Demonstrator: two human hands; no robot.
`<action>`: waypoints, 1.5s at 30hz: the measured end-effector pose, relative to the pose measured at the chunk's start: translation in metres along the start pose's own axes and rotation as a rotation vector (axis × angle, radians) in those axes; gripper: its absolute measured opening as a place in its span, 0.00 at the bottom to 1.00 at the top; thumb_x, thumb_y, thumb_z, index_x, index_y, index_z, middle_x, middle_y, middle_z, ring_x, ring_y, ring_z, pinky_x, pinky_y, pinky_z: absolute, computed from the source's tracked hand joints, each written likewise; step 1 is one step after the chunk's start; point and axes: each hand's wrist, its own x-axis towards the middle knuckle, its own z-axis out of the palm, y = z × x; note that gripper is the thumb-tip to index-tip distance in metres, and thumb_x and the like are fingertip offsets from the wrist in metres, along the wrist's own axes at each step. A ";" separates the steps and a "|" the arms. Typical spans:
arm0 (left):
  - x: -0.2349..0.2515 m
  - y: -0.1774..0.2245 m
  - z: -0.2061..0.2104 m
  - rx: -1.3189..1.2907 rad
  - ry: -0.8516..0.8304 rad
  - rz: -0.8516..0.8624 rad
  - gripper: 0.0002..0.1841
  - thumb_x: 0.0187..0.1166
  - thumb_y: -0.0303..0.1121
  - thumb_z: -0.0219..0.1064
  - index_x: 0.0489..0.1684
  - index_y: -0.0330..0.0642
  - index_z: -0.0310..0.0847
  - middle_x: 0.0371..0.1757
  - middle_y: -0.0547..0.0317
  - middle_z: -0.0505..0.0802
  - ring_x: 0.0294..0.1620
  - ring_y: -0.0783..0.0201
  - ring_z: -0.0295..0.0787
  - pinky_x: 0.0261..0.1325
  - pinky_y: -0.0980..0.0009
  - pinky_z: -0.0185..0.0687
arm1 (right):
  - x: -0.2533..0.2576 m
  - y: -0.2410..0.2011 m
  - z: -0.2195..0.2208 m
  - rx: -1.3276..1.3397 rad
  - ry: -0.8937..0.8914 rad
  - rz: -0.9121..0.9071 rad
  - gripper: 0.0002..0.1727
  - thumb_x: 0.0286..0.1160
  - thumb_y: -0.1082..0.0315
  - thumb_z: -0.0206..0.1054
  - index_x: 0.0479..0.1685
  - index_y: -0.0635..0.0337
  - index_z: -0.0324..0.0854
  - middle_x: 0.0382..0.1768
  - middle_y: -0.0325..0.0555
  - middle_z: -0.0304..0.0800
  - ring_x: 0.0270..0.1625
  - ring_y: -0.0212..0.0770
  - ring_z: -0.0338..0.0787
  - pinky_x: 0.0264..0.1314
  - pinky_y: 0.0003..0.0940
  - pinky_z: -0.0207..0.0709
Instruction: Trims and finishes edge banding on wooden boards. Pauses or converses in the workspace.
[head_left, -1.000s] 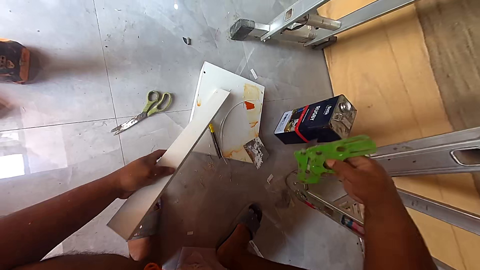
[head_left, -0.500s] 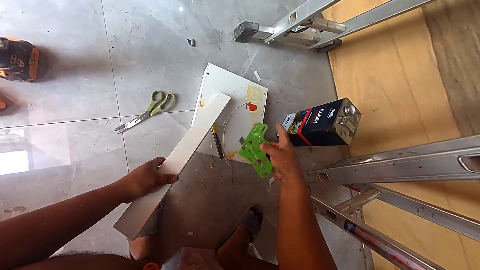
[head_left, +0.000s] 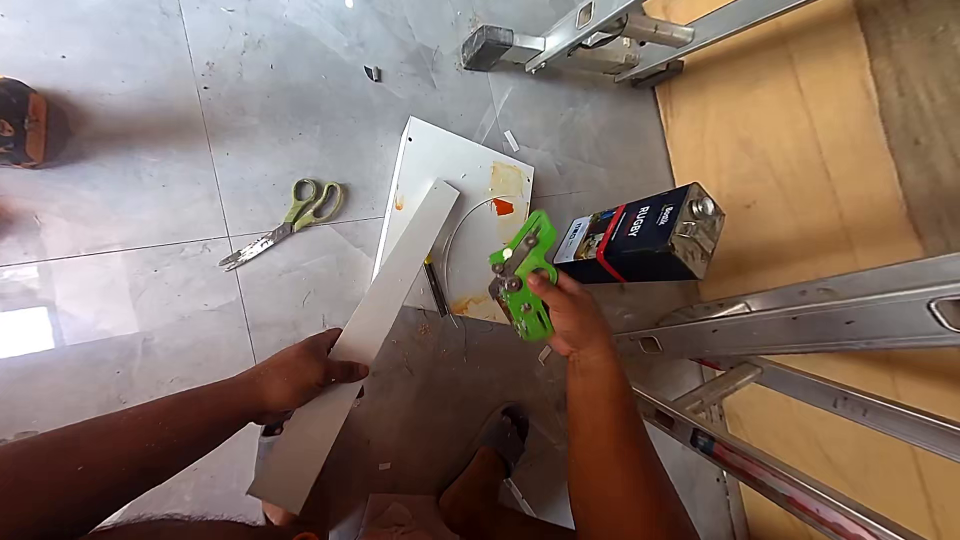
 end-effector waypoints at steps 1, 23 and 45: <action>-0.004 0.006 0.005 -0.017 -0.016 -0.003 0.19 0.83 0.34 0.69 0.69 0.45 0.70 0.45 0.52 0.95 0.39 0.60 0.96 0.43 0.66 0.94 | 0.003 0.000 0.006 0.035 0.010 -0.009 0.16 0.91 0.64 0.58 0.68 0.62 0.76 0.49 0.51 0.90 0.48 0.45 0.92 0.53 0.46 0.89; -0.020 0.044 0.052 -0.091 0.057 0.077 0.18 0.84 0.37 0.69 0.66 0.43 0.70 0.45 0.54 0.94 0.39 0.63 0.96 0.43 0.68 0.95 | 0.087 0.030 0.127 0.550 0.299 0.046 0.16 0.87 0.63 0.64 0.66 0.60 0.74 0.49 0.51 0.84 0.45 0.44 0.87 0.46 0.42 0.85; -0.017 0.043 0.056 -0.046 0.064 0.058 0.19 0.84 0.36 0.70 0.65 0.44 0.69 0.47 0.54 0.93 0.41 0.64 0.96 0.44 0.68 0.94 | 0.037 0.032 0.132 0.498 0.333 0.075 0.18 0.85 0.56 0.67 0.65 0.54 0.73 0.49 0.47 0.81 0.47 0.42 0.85 0.49 0.44 0.84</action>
